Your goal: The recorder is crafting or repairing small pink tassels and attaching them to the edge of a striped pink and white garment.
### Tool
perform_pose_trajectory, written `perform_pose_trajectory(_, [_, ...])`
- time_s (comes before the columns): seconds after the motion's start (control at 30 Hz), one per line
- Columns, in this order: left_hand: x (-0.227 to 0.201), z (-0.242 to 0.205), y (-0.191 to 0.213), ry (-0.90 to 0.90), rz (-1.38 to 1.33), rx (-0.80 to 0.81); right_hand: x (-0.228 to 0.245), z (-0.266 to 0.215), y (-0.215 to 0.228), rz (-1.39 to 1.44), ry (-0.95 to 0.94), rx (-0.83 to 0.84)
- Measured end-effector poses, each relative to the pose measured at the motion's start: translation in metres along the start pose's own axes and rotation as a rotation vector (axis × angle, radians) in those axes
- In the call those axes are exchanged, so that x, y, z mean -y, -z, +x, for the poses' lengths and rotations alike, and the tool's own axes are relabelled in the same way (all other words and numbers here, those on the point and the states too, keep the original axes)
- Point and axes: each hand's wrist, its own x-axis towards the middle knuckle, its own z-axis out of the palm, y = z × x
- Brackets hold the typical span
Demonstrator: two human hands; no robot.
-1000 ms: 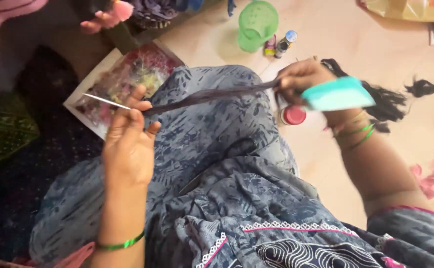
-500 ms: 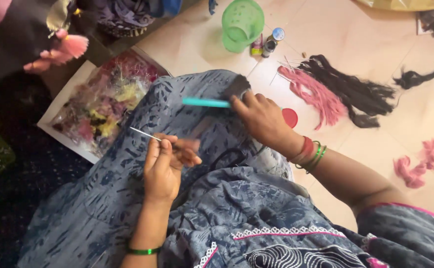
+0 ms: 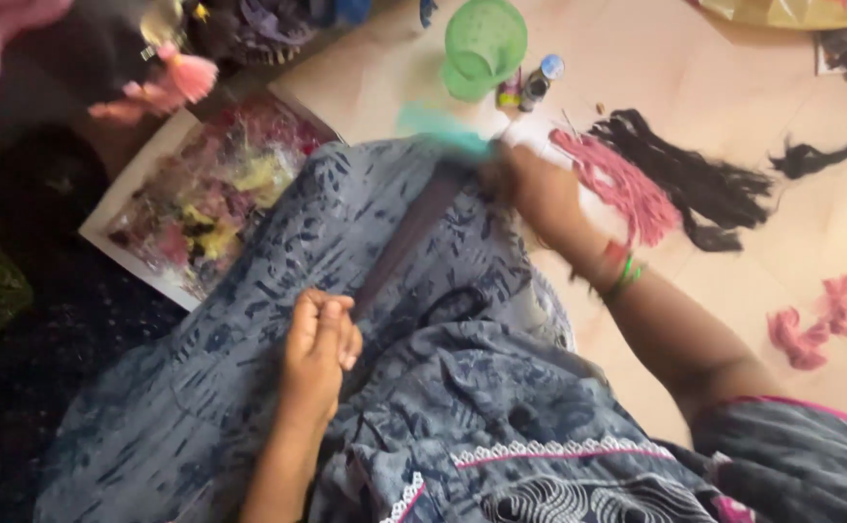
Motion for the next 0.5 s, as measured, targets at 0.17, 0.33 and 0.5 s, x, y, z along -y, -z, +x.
perform_pose_trajectory(0.17, [-0.011, 0.002, 0.005, -0.044, -0.054, -0.027, 0.009, 0.006, 0.004, -0.067, -0.035, 0.017])
perform_pose_trajectory(0.33, [-0.012, 0.003, 0.013, -0.077, -0.043, -0.057, 0.019, 0.018, 0.03, 0.066, 0.014, -0.102])
perform_pose_trajectory(0.5, [-0.012, -0.009, 0.026, -0.081, -0.01, -0.065, 0.022, -0.003, 0.017, -0.037, 0.154, -0.029])
